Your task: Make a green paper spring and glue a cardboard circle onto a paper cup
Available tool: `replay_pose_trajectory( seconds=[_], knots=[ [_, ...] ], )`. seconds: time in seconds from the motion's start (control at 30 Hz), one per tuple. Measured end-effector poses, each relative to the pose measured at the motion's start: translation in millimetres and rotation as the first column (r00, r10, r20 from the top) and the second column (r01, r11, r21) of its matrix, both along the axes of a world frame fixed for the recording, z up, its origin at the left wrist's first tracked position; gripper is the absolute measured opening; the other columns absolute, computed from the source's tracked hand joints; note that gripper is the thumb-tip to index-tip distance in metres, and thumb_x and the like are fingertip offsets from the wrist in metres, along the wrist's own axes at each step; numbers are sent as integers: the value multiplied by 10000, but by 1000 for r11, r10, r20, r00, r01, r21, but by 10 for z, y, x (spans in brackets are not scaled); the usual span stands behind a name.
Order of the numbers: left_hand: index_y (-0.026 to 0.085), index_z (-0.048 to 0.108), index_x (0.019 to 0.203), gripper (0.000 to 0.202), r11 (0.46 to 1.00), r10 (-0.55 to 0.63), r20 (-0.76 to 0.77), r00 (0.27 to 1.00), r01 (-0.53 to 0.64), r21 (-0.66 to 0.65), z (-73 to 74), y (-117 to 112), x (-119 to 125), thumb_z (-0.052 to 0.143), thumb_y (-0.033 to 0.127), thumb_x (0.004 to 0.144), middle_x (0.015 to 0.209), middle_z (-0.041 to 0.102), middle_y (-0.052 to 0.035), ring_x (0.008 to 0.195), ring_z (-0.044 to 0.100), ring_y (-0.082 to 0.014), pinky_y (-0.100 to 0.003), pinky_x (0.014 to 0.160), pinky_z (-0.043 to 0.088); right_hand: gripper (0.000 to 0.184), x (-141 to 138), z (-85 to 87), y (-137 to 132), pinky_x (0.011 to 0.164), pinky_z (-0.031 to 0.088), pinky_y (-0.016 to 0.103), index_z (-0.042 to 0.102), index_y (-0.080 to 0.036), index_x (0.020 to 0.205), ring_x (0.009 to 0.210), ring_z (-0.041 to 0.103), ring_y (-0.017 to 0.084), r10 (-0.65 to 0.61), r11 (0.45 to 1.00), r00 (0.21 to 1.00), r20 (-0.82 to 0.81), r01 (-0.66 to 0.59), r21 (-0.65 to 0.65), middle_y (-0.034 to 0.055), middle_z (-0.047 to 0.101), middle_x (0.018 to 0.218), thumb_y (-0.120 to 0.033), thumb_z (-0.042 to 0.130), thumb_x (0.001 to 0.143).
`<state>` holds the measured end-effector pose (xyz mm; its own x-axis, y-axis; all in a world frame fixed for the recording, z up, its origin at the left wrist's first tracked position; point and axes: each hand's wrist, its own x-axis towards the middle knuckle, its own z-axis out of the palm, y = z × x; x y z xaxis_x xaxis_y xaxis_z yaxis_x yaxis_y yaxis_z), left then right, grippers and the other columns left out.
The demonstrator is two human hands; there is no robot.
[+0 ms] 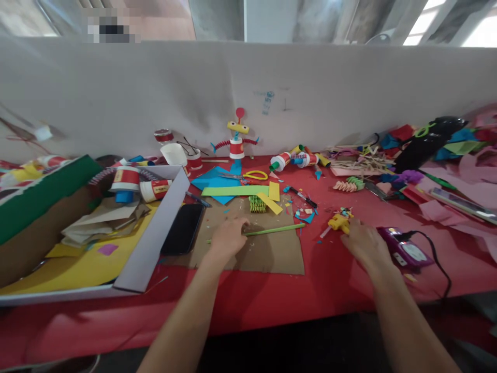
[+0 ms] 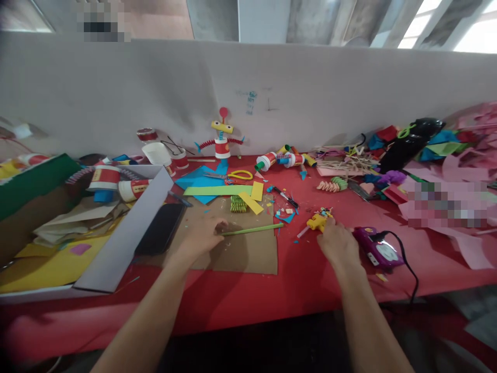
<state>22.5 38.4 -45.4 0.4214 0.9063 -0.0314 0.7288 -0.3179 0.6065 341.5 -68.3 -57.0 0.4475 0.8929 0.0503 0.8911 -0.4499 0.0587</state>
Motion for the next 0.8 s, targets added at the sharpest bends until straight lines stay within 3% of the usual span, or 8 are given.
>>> replay_pose_trajectory(
  seconds=[0.2,0.33,0.4,0.47,0.5,0.57,0.63,0.8],
  knots=[
    [207,687,800,206,999,49,-50,998,-49,8,-30,-5,-61,500,170,724,857,698,-79,805,605,-218,-313,721,425,339,45,74,19,632,399,360,550,-114,1024,804,597,302,4,985,999,-35,2,173,206,622,895,-224,502,707],
    [202,680,745,185,992,6,110,994,8,-130,-23,27,-77,498,202,714,783,697,-42,721,598,-179,-266,632,421,254,-90,222,-78,608,395,336,601,-170,924,706,587,250,42,948,949,-312,61,311,86,622,731,-292,506,722],
    [200,680,749,174,991,30,144,989,-12,-130,-24,29,-75,512,199,702,775,696,-41,717,598,-175,-266,634,421,205,-217,249,-125,553,396,305,599,-194,836,606,560,204,95,938,811,-577,121,325,20,582,614,-343,528,716],
    [197,684,760,172,997,52,118,992,-44,-71,-22,24,-69,523,195,702,788,697,-52,735,599,-178,-277,663,421,220,-381,246,-158,526,404,279,587,-194,842,593,559,179,165,931,554,-816,185,314,12,599,627,-370,549,717],
    [198,687,769,166,998,56,104,993,-52,-43,-18,20,-66,534,203,703,798,698,-55,746,599,-180,-283,677,421,250,-472,239,-170,539,417,272,583,-190,884,624,573,173,204,931,417,-885,197,308,24,629,689,-379,558,722],
    [202,689,779,145,999,48,91,995,-45,-29,-7,10,-60,589,232,678,804,698,-53,755,603,-184,-287,685,423,285,-650,220,-185,573,434,272,583,-180,910,656,588,169,249,937,260,-933,178,300,41,649,739,-406,572,736],
    [207,688,779,166,998,25,94,995,-19,-63,7,0,-53,656,234,619,795,697,-44,744,606,-185,-283,668,425,290,-805,194,-193,587,438,280,585,-173,867,640,588,169,280,943,244,-929,113,313,40,638,698,-444,553,767],
    [201,692,761,140,998,3,13,1000,-2,-64,20,-13,-40,647,180,630,739,685,-44,687,593,-177,-272,610,401,308,-1066,98,-184,574,413,279,558,-189,798,585,559,158,390,920,359,-848,-104,379,8,588,630,-483,474,828]
  ],
)
